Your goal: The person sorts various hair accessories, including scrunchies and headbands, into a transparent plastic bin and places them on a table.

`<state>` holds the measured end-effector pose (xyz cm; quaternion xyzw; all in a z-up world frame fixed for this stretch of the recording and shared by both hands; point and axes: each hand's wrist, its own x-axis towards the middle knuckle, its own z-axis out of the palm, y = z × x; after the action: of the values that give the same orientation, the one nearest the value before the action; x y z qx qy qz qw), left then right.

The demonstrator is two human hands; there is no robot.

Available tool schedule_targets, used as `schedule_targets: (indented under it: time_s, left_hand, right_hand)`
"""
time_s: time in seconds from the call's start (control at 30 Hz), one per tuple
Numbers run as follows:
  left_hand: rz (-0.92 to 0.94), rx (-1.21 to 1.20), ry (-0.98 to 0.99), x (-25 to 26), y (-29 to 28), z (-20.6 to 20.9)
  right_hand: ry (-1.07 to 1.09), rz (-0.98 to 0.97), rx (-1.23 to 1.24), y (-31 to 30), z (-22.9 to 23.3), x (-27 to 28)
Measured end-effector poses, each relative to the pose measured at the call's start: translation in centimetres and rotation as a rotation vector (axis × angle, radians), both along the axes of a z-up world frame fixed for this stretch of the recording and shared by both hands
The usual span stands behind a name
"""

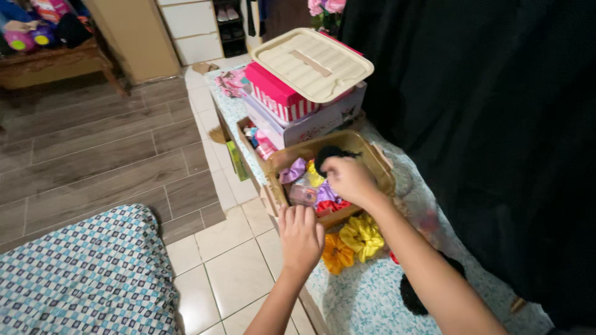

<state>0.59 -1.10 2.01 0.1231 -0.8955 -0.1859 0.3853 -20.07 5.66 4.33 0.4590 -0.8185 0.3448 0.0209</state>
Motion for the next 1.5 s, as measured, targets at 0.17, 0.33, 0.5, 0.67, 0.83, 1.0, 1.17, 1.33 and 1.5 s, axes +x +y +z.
schedule_targets:
  time_s: [0.17, 0.33, 0.5, 0.67, 0.83, 1.0, 1.17, 1.33, 1.5]
  left_hand:
    - [-0.001, -0.011, -0.029, -0.1, -0.1, -0.3]
    - [-0.011, -0.014, -0.011, 0.1, -0.2, -0.3]
    - [-0.020, 0.011, -0.020, -0.1, -0.2, -0.6]
    - [-0.013, 0.014, 0.013, -0.4, -0.3, -0.8]
    - [-0.039, 0.026, 0.004, -0.2, -0.1, -0.6]
    - [-0.051, 0.016, -0.007, -0.2, -0.1, -0.6]
    - [-0.038, 0.001, 0.009, -0.2, -0.1, -0.5]
    - [-0.024, 0.010, 0.006, -0.3, 0.0, -0.8]
    - [-0.014, 0.030, 0.024, -0.4, 0.0, -1.1]
  right_hand:
    - [0.479, 0.179, 0.125, -5.5, -4.9, -4.6]
    - [0.716, -0.090, 0.706, -2.6, -1.7, -6.7]
    - [0.294, -0.200, 0.120, 4.6, 2.8, -8.3]
    - [-0.334, -0.326, -0.530, 16.3, -1.5, -11.8]
    - [-0.538, -0.750, -0.091, 27.6, -10.7, -9.3]
    - [-0.646, -0.841, 0.412, 31.4, -15.9, -6.4]
    - [0.023, -0.767, 0.403, 26.7, -7.5, -4.6]
    - [-0.189, -0.476, -0.087, 13.7, 0.7, -1.4]
    - [0.519, 0.132, 0.070, 2.7, -2.5, -2.8]
